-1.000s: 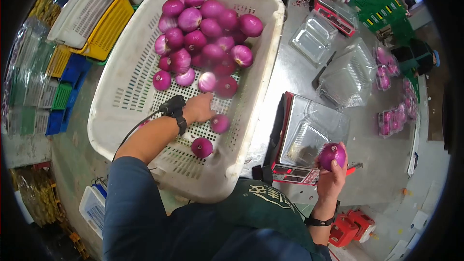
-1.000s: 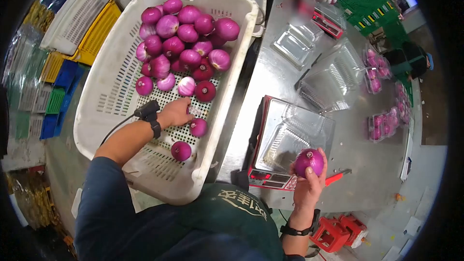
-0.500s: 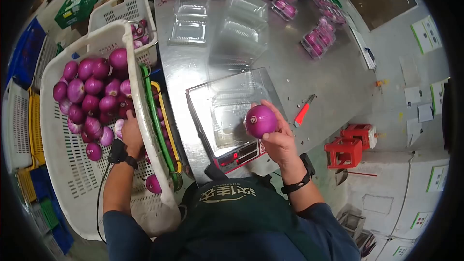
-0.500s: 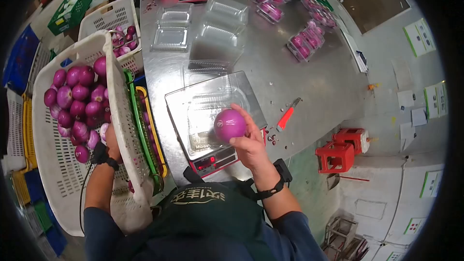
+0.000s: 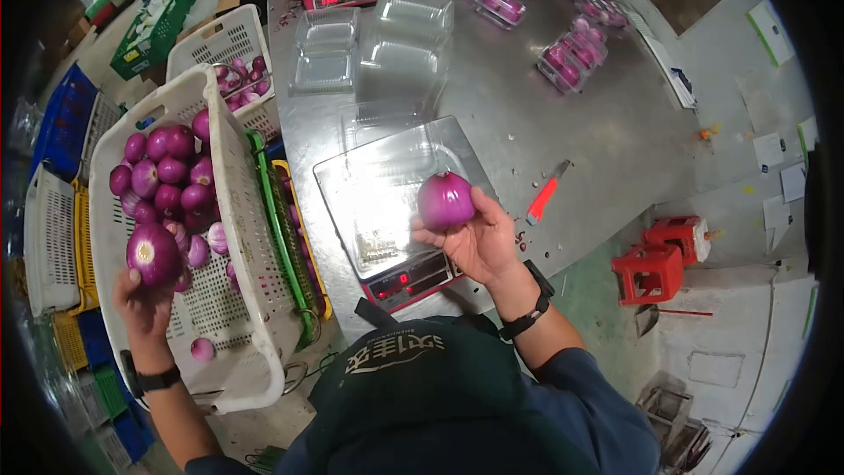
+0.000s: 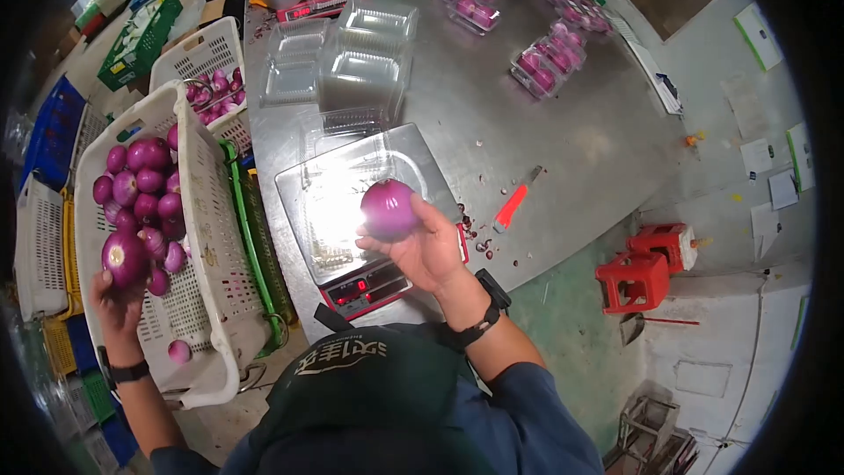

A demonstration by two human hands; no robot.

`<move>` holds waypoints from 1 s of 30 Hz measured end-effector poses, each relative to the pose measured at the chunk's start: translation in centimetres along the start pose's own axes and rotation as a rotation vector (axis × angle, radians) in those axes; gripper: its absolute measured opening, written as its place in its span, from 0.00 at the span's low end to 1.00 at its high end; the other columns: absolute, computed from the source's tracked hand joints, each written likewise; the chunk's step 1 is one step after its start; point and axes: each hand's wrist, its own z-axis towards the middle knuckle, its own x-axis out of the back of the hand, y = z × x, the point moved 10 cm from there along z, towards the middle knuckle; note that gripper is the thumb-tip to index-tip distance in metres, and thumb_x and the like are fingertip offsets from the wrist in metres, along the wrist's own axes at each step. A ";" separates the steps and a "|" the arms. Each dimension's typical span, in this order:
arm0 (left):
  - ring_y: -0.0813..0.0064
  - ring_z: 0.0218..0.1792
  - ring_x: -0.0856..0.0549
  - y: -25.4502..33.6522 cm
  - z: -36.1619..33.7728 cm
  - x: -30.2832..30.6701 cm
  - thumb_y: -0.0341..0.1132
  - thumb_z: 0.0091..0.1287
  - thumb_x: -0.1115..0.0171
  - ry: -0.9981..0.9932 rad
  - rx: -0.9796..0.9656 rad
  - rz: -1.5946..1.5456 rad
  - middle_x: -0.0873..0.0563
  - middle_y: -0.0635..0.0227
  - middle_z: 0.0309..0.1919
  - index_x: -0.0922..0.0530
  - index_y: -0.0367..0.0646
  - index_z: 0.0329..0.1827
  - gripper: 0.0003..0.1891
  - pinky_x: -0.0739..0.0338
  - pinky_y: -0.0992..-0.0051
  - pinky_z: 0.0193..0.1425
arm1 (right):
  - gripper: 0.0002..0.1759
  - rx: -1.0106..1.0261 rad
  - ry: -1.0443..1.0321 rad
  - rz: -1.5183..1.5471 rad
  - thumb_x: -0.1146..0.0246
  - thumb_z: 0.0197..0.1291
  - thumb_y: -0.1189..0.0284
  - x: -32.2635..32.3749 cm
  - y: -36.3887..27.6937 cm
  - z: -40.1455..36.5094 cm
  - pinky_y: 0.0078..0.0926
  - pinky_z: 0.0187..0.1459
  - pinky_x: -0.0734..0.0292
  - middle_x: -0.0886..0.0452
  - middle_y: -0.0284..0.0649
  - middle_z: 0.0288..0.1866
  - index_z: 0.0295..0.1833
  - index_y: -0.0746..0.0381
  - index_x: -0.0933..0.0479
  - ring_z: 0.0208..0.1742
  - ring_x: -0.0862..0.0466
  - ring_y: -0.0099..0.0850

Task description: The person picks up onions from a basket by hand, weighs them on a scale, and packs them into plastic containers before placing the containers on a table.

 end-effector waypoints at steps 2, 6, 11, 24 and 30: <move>0.47 0.60 0.15 0.6 -2.6 -5.8 0.46 0.62 0.30 -0.081 -0.076 -0.049 0.24 0.43 0.71 0.37 0.32 0.79 0.45 0.15 0.57 0.60 | 0.29 -0.028 -0.060 0.097 0.51 0.82 0.55 -0.7 -0.3 -0.2 0.55 0.65 0.20 0.19 0.52 0.67 0.73 0.67 0.29 0.63 0.16 0.50; 0.45 0.58 0.14 -2.0 -5.7 -13.4 0.36 0.47 0.23 -0.004 -0.115 -0.119 0.25 0.46 0.70 0.44 0.45 0.85 0.58 0.10 0.54 0.57 | 0.28 -0.114 -0.105 0.107 0.48 0.79 0.59 -0.3 -0.6 -0.5 0.55 0.67 0.21 0.20 0.52 0.67 0.74 0.67 0.30 0.64 0.16 0.48; 0.60 0.69 0.20 -7.8 -6.6 -22.5 0.23 0.43 0.17 -0.086 -0.091 -0.103 0.25 0.54 0.72 0.36 0.47 0.79 0.55 0.21 0.62 0.74 | 0.35 0.063 -0.036 -0.305 0.36 0.64 0.79 0.1 -3.5 -1.0 0.41 0.65 0.17 0.18 0.47 0.63 0.78 0.64 0.34 0.62 0.15 0.42; 0.54 0.49 0.20 -14.3 -0.2 -32.0 0.44 0.41 0.13 -0.052 -0.689 1.252 0.14 0.61 0.46 0.17 0.45 0.59 0.37 0.27 0.58 0.60 | 0.40 0.733 -0.205 -1.638 0.22 0.46 0.70 -3.2 -6.1 -0.9 0.43 0.70 0.25 0.20 0.50 0.65 0.67 0.62 0.26 0.67 0.20 0.50; 0.47 0.58 0.23 -16.1 0.7 -30.8 0.46 0.44 0.17 0.003 -0.640 1.393 0.15 0.57 0.49 0.17 0.42 0.54 0.33 0.29 0.52 0.66 | 0.39 0.708 -0.231 -1.955 0.23 0.47 0.65 -2.6 -3.4 0.2 0.50 0.69 0.32 0.21 0.44 0.67 0.68 0.57 0.24 0.68 0.20 0.43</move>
